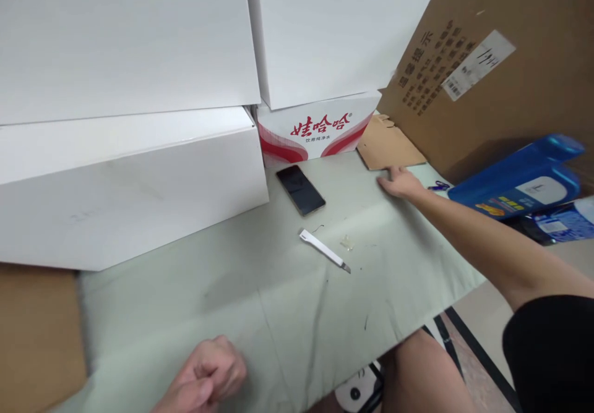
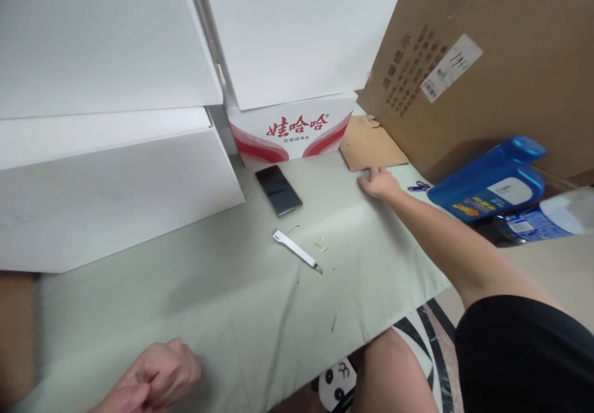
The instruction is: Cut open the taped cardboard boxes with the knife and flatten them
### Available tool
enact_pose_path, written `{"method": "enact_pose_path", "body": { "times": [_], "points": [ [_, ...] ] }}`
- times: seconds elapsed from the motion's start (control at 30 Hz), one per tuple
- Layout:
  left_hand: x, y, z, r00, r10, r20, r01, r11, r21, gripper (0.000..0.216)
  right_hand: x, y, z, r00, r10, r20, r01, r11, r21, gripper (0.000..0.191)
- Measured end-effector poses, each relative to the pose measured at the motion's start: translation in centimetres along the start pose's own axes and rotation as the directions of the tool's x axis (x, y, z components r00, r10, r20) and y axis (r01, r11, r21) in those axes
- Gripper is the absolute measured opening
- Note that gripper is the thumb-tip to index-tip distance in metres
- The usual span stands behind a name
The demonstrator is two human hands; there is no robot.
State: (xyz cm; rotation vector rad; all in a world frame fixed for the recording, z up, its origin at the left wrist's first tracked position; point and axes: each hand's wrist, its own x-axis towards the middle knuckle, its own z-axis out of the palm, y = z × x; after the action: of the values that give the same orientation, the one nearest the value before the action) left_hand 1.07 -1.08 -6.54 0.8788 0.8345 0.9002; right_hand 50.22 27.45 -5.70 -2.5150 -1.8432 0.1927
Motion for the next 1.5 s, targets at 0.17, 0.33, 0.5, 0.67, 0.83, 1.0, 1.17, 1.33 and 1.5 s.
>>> {"method": "enact_pose_path", "body": {
  "times": [0.17,0.33,0.5,0.67,0.83,1.0,1.17,1.33,1.5],
  "points": [
    [0.7,0.8,0.8,0.999,-0.016,0.046,0.017,1.0,-0.011,0.068,1.4,-2.0,-0.9,0.999,-0.026,0.021,0.027,0.999,-0.04,0.044],
    [0.9,1.5,3.3,0.982,0.004,0.191,-0.08,0.917,0.39,0.054,-5.2,-4.0,-2.3,0.962,-0.243,0.124,0.254,0.964,-0.078,0.051],
    [0.2,0.4,6.2,0.99,0.047,0.135,-0.141,0.475,0.869,0.034,-15.6,-7.5,-4.6,0.828,-0.515,0.221,0.543,0.835,-0.089,0.057],
    [-1.1,0.8,5.2,0.985,0.162,0.056,-0.117,0.399,0.909,0.03,-24.0,-16.5,-8.8,0.535,-0.838,0.108,0.844,0.535,-0.033,0.043],
    [-1.9,2.6,2.6,0.957,0.276,-0.087,-0.032,0.402,0.915,0.029,-31.4,-29.2,-11.3,0.169,-0.983,-0.073,0.984,0.165,0.064,0.033],
    [-2.2,3.1,1.9,0.954,0.278,-0.115,-0.025,0.454,0.891,0.024,-35.9,-41.6,-11.6,-0.053,-0.98,-0.19,0.997,-0.064,0.052,0.03],
    [-2.0,3.4,1.9,0.957,0.275,-0.09,-0.066,0.509,0.858,0.022,-35.5,-52.3,-12.4,0.097,-0.983,-0.157,0.934,0.144,-0.327,0.039],
    [-1.9,3.8,1.7,0.954,0.288,-0.082,-0.097,0.558,0.824,0.023,-32.0,-58.6,-11.7,0.184,-0.983,0.002,0.8,0.149,-0.581,0.031],
    [-2.4,4.2,0.8,0.949,0.299,-0.099,-0.108,0.604,0.79,0.025,-30.6,-61.3,-10.5,0.339,-0.933,0.119,0.714,0.173,-0.678,0.039]
  ]
}}
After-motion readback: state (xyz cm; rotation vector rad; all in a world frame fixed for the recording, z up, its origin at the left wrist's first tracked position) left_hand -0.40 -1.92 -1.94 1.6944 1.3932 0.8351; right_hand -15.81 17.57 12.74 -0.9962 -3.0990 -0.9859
